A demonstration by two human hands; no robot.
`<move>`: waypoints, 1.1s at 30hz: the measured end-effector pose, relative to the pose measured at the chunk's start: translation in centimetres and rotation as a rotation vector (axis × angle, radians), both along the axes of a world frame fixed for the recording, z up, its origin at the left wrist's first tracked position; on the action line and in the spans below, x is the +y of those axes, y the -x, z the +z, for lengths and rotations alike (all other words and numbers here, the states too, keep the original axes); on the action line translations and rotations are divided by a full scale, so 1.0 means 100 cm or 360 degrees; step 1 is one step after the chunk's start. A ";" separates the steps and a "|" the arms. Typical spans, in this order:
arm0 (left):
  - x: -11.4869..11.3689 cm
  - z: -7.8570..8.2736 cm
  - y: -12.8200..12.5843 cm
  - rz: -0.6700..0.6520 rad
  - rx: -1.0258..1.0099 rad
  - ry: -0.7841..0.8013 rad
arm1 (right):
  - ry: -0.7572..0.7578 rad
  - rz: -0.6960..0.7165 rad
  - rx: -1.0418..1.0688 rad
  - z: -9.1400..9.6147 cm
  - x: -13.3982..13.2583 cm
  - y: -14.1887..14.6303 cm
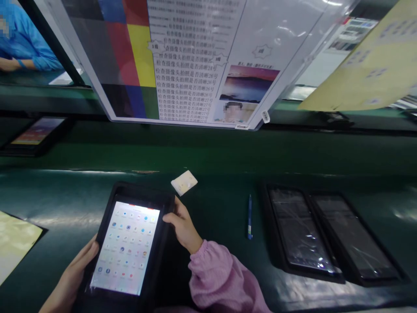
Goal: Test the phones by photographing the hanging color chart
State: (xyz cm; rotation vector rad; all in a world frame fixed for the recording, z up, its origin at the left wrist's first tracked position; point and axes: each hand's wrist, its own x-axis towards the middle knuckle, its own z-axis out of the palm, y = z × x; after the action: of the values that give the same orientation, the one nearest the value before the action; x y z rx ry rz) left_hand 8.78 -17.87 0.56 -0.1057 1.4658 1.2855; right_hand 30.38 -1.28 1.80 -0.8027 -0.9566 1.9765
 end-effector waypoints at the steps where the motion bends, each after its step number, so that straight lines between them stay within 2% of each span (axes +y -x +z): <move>1: 0.000 0.000 0.000 0.0000 -0.0006 -0.0010 | -0.0010 0.0009 0.0004 0.000 0.000 0.000; 9: 0.000 -0.001 0.002 -0.0015 -0.0046 -0.0020 | -0.0095 0.0092 -0.0003 0.004 -0.001 -0.006; 15: 0.001 0.004 0.001 0.0008 0.0025 0.0094 | -0.0159 0.0289 -0.0035 0.006 0.001 -0.013; 23: 0.000 0.008 -0.002 0.0008 0.0025 0.0040 | -0.0125 0.0367 -0.0006 0.005 0.003 -0.012; 28: -0.002 0.004 -0.001 0.0009 0.0036 0.0021 | -0.0082 0.0357 0.0030 0.005 0.004 -0.011; 33: -0.004 -0.007 0.005 -0.0005 -0.0004 0.0029 | -0.0067 0.0337 0.0036 0.004 0.003 -0.011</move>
State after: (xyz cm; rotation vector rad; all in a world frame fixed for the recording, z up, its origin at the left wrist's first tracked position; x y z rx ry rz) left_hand 8.23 -18.26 -0.11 -0.1170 1.4754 1.2692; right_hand 31.50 -1.02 2.17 -0.6769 -1.1043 2.1330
